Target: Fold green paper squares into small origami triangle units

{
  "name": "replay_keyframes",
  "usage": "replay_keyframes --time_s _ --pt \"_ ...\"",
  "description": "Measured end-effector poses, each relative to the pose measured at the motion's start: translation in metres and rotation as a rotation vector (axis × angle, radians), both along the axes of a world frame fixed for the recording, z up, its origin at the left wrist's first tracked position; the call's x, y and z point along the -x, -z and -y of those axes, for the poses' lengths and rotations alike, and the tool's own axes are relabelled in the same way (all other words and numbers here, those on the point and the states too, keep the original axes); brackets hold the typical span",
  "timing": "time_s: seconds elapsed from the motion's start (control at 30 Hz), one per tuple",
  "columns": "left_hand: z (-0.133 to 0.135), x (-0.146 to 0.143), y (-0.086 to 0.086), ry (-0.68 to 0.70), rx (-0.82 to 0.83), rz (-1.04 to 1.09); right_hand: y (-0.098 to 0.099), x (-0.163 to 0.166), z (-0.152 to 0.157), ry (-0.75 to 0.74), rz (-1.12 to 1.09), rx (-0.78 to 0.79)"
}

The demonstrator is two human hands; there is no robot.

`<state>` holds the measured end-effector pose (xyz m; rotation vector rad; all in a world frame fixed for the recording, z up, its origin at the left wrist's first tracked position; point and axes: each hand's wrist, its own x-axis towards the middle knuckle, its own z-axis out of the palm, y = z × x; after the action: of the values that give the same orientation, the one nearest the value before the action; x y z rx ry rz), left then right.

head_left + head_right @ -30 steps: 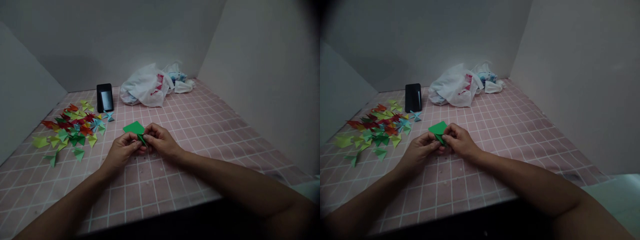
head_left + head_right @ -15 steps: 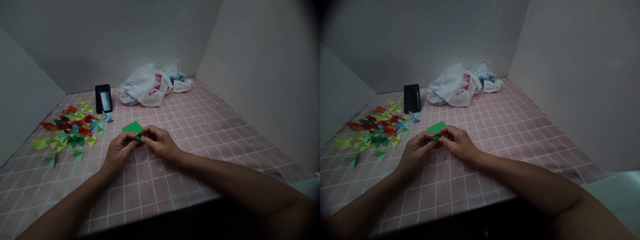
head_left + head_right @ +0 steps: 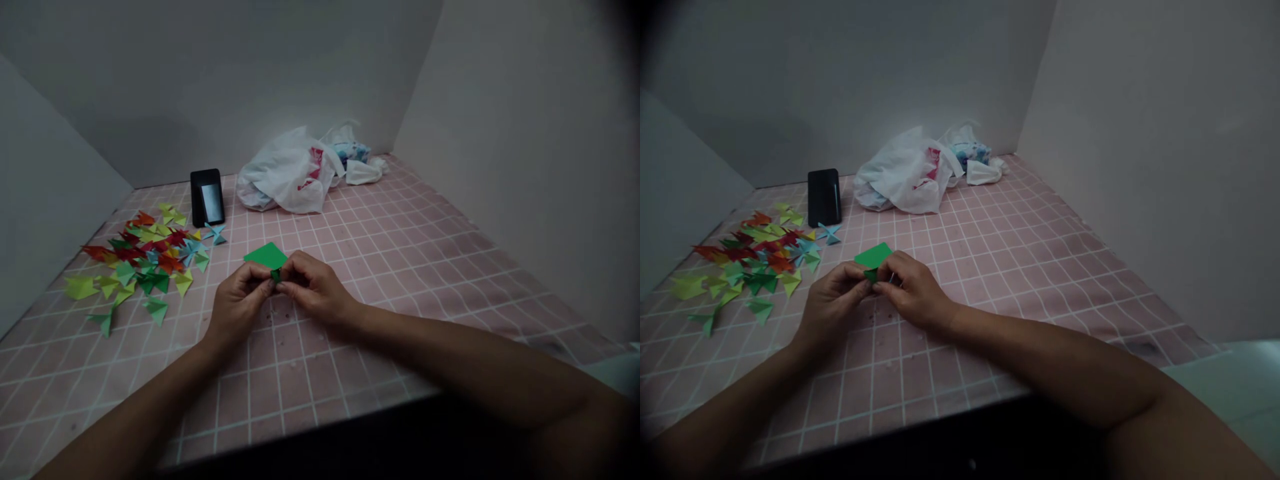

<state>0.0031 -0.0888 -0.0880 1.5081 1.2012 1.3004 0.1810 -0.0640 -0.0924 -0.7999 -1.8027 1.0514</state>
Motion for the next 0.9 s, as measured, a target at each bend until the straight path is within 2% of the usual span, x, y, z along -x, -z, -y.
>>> replay_keyframes --time_s 0.17,0.37,0.67,0.9 --pt "-0.0002 0.0007 0.0013 0.002 -0.032 0.018 -0.0041 -0.0015 0.0029 -0.024 -0.006 -0.149" --pt "-0.0015 0.0015 0.0053 0.008 -0.044 -0.028 0.0001 -0.0014 0.0058 -0.055 -0.048 0.043" --pt "-0.0006 0.0032 0.0079 -0.002 -0.198 -0.217 0.0016 0.0006 0.0083 -0.115 -0.077 0.135" --pt "0.0001 0.0025 0.0069 -0.005 -0.320 -0.316 0.0023 0.0009 0.0060 -0.044 -0.064 0.065"
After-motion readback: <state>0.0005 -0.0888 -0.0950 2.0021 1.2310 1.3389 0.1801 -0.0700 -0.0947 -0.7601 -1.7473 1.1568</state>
